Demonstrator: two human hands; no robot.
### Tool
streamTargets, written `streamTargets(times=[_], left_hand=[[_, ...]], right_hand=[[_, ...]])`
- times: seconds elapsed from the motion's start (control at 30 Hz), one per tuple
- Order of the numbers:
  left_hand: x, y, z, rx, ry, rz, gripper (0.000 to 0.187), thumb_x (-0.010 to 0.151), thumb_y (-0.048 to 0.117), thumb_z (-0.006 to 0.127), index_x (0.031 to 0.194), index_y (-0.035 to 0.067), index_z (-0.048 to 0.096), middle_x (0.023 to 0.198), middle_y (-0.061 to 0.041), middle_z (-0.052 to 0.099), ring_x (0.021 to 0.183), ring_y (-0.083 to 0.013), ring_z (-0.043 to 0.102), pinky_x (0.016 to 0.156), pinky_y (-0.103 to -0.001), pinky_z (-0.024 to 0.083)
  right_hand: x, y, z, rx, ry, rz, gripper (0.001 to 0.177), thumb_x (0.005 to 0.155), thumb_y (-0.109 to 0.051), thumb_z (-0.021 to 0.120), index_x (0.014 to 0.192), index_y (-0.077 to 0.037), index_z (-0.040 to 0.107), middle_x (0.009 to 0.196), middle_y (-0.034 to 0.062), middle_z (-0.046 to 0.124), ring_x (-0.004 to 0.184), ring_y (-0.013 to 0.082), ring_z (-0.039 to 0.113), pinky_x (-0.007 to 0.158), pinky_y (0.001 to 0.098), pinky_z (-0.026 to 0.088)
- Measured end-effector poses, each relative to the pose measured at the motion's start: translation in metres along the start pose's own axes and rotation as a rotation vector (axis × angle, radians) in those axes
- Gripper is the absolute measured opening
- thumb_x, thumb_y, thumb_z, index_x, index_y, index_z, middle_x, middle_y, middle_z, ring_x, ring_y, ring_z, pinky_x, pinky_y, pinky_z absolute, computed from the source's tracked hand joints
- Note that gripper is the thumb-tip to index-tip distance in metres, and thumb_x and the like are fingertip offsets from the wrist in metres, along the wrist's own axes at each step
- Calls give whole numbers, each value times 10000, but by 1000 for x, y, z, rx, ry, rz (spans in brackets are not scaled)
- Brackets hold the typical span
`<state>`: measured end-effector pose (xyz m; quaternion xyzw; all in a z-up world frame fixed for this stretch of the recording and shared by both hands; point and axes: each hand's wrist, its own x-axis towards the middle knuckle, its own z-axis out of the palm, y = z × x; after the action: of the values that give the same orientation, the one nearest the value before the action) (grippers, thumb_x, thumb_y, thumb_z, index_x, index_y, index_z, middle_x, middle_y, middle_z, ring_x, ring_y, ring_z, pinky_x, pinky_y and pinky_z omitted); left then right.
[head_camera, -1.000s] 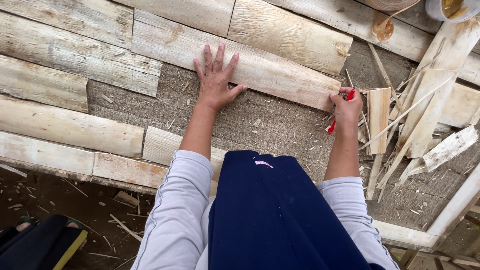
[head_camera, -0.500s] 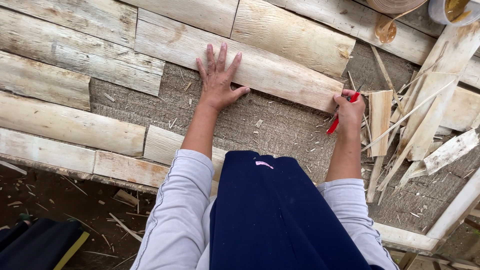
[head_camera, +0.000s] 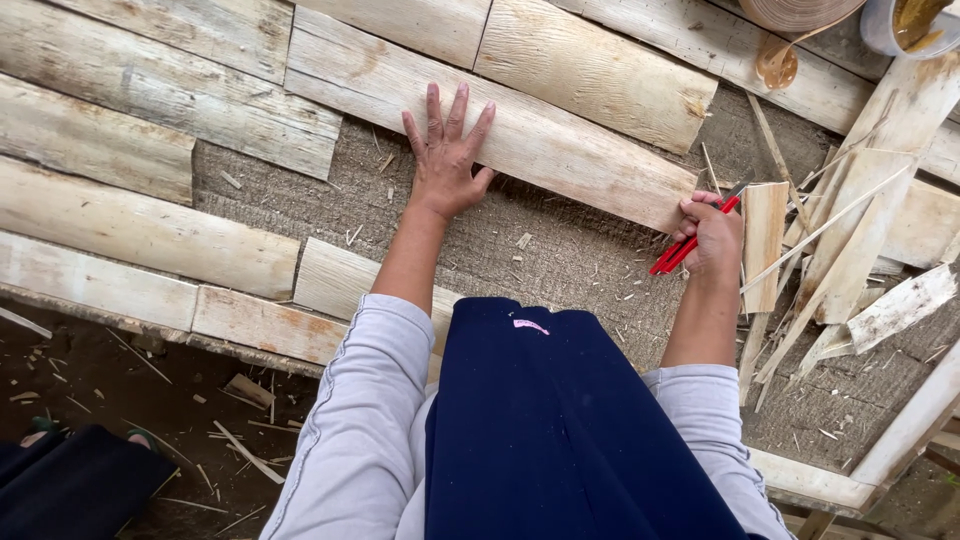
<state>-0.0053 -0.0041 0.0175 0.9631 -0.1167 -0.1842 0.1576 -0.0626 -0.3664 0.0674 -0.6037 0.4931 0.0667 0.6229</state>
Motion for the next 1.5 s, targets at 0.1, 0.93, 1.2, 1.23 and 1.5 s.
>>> streamTargets(times=[0.1,0.93,1.2,1.23,1.5], left_hand=[[-9,3,4,31,35,12,965,972,454,705,1678,312,64,1673,-87,-188,1469,-368,-272,1157,-735,-142],[-180,-39,52,-83,206,-178,1001,764,-46,571,1652,292,256,1724,-111,-57,1523,-464,-169,1155,-762,-33],[-197,-41,6,-177,144,-164,1004,739,-11,582,1633,324,271,1727,-64,-46,1534,-373,-206,1171,-673,-144],[-196,-38,0,-177,144,-161,1004,739,-11,582,1633,324,271,1727,-64,-46,1534,-373,-206,1171,-673,-144],[-142,-26,-19,-60,91,59,444,742,603,801,1075,324,711,1094,46,484,1095,-253,554,942,-595,466]], right_hand=[[-12,2,-7,37,-2,-10,248,952,60,643,841,-160,623,690,-34,599,482,22,444,423,185,393],[-71,153,2,2,-228,-78,163,845,2,689,929,-120,621,586,-38,435,446,39,420,426,221,418],[-94,151,3,4,-205,-169,155,868,-2,675,958,-112,612,620,-39,471,446,28,448,426,221,432],[-91,144,-3,5,-202,-171,155,868,-2,675,958,-112,612,620,-39,471,446,28,448,426,221,432],[-82,75,-61,14,-213,-409,189,877,-36,723,1012,-130,629,638,-13,488,457,41,456,441,230,455]])
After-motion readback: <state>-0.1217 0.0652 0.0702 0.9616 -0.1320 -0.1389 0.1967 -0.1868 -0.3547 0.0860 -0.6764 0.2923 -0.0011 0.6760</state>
